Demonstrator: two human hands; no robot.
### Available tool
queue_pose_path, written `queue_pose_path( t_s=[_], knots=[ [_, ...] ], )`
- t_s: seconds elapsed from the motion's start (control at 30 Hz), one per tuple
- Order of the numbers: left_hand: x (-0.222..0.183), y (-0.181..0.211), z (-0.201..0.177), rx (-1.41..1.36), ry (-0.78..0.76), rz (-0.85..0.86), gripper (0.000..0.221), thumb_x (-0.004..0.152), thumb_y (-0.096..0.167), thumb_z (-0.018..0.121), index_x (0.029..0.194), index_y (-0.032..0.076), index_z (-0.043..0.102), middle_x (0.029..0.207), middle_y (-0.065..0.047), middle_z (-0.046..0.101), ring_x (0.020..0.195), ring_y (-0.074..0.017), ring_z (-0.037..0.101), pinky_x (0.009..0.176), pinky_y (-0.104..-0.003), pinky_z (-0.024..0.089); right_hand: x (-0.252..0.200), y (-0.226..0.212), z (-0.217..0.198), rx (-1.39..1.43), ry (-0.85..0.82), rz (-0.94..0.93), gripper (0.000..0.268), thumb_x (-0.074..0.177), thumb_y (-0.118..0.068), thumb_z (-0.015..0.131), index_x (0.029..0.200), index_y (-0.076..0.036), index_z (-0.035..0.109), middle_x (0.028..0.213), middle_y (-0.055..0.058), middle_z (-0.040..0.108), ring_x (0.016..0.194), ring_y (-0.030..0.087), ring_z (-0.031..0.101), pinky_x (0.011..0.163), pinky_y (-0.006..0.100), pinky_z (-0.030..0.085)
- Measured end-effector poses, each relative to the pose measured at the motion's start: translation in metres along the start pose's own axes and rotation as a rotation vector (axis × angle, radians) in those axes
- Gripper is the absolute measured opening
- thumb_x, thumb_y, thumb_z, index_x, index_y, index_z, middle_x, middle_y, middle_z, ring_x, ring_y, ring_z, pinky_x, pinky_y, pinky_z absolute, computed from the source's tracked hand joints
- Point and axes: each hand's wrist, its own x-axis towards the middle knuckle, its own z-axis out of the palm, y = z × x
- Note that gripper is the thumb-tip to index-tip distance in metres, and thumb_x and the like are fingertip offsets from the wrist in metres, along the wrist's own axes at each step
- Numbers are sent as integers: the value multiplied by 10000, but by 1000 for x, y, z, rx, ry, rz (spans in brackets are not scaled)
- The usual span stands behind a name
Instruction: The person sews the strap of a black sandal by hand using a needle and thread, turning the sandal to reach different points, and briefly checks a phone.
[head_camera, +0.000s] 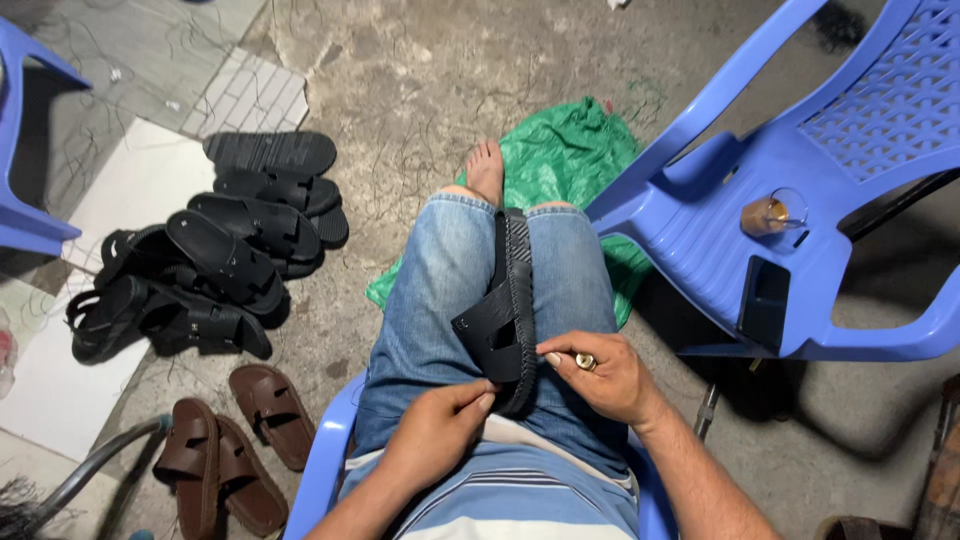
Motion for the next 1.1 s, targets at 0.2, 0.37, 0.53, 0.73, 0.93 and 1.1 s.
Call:
queue_pose_path(
  t_s=[0.2,0.37,0.53,0.73,0.93,1.1],
  knots=[
    [-41,-35,-102,107,409,-206,299,799,365,571,807,142,768,1079,69,708,950,-99,634,851,-263,438,-8,-6,-5,77,-19,84,142,813,-173,627,896,-133,735,508,-94,501,442,32,362,443,205,299],
    [-60,19,-100,517,914,245,236,835,316,640,791,85,648,906,-69,596,891,-220,537,765,-353,433,-9,-15,-6,12,-39,32,152,810,-203,608,889,-160,730,541,-84,563,442,50,412,457,209,338],
    [-41,96,-46,484,35,104,408,785,496,520,1147,327,601,855,28,709,863,-184,652,721,-331,448,-9,-22,-5,-2,-51,17,184,826,-250,565,897,-166,714,699,-79,687,527,49,539,532,207,416],
    [12,102,-47,553,-486,-9,467,836,455,476,1079,74,593,619,-64,676,510,-179,629,494,-264,465,-7,-36,-4,156,5,33,139,777,-145,624,854,-144,739,581,115,647,510,188,564,494,332,475],
    [39,97,-49,389,-832,-108,375,904,295,425,1049,-43,493,662,-130,673,369,-115,509,337,-194,357,-10,-37,-5,123,-23,26,142,785,-149,613,858,-152,736,583,118,630,514,197,577,484,340,475],
    [46,92,-52,191,-885,-121,221,952,219,407,753,122,412,742,-118,694,362,-93,480,326,-190,312,-12,-17,-5,72,-48,3,148,817,-202,585,877,-154,712,611,21,638,520,127,566,512,275,454]
  ],
)
